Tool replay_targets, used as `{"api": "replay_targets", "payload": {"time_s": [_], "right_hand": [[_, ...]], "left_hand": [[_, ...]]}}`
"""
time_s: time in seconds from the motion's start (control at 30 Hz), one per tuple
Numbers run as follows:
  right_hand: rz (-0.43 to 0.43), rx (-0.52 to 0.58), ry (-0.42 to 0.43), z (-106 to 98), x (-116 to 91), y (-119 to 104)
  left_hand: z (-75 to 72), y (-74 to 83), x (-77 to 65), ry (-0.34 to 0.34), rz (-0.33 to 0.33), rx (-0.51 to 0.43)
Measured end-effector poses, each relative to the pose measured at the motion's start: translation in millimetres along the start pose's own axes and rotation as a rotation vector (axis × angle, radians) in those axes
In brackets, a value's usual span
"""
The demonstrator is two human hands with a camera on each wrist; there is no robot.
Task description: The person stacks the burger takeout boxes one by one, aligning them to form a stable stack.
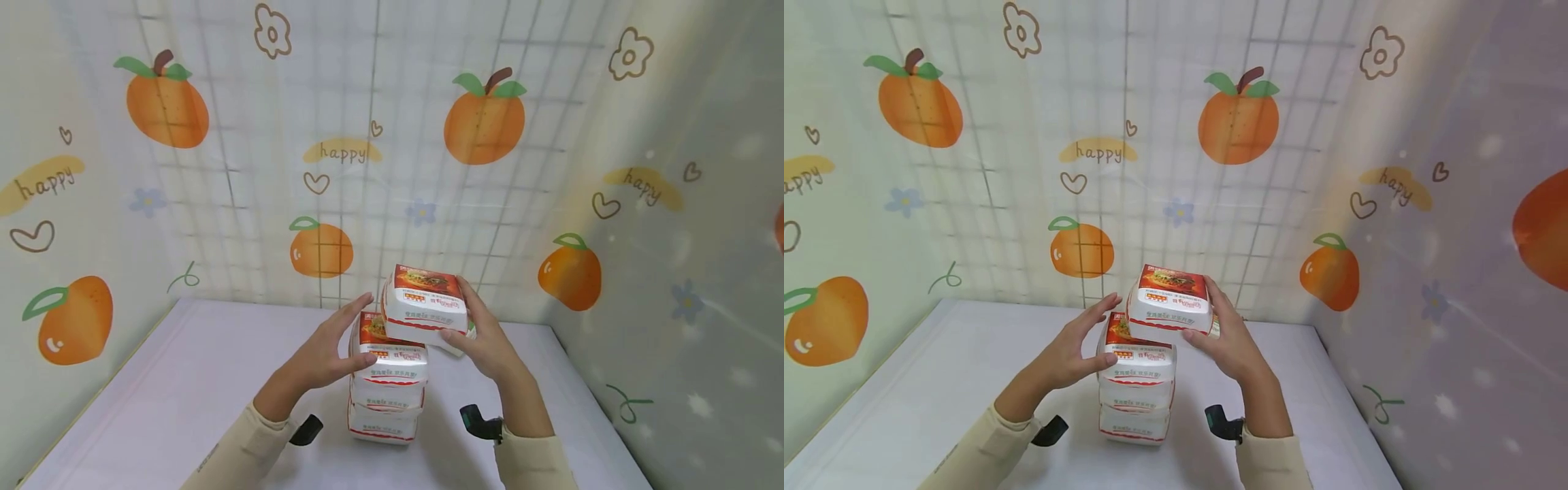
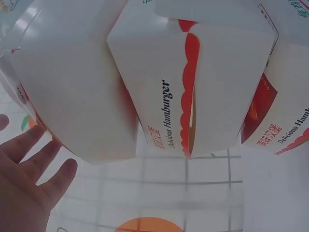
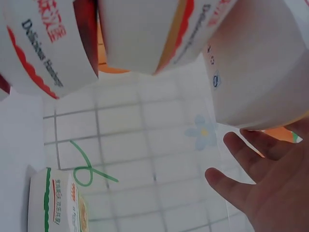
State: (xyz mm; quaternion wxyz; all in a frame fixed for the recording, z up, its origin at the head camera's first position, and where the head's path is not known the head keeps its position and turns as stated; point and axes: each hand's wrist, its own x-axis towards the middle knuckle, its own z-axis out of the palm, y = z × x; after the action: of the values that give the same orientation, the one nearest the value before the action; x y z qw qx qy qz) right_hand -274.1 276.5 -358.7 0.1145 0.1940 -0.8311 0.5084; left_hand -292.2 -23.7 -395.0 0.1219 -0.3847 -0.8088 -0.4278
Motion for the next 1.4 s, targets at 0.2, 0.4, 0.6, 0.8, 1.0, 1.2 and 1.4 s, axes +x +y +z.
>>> {"api": "replay_targets", "payload": {"time_s": [0.2, 0.4, 0.6, 0.8, 1.0, 1.2, 1.4], "right_hand": [[-0.004, -0.014, -0.011, 5.9, 0.1, -6.0], [-0.007, -0.019, -0.031, 10.9, 0.3, -11.0], [-0.025, -0.004, -0.052, 15.5, -0.2, -13.4], [-0.044, 0.003, -0.07, 19.6, -0.2, -16.2], [-0.098, -0.031, -0.098, 18.5, -1.0, -15.7], [-0.114, -0.066, -0.105, 16.8, -2.4, -14.8], [-0.079, -0.093, -0.089, 17.2, -4.8, -15.2]], "left_hand": [[1.1, -1.4, 0.5, -0.003, 0.002, -0.024], [1.2, -2.3, 0.7, 0.004, 0.005, -0.05], [0.9, -4.0, 2.4, 0.013, 0.018, -0.05], [0.6, -7.1, 2.3, 0.029, 0.009, -0.045], [0.1, -7.2, 1.5, 0.033, 0.004, -0.056], [-0.3, -5.9, -0.1, 0.044, -0.026, -0.06], [-0.5, -5.3, -1.7, 0.048, -0.046, -0.062]]}}
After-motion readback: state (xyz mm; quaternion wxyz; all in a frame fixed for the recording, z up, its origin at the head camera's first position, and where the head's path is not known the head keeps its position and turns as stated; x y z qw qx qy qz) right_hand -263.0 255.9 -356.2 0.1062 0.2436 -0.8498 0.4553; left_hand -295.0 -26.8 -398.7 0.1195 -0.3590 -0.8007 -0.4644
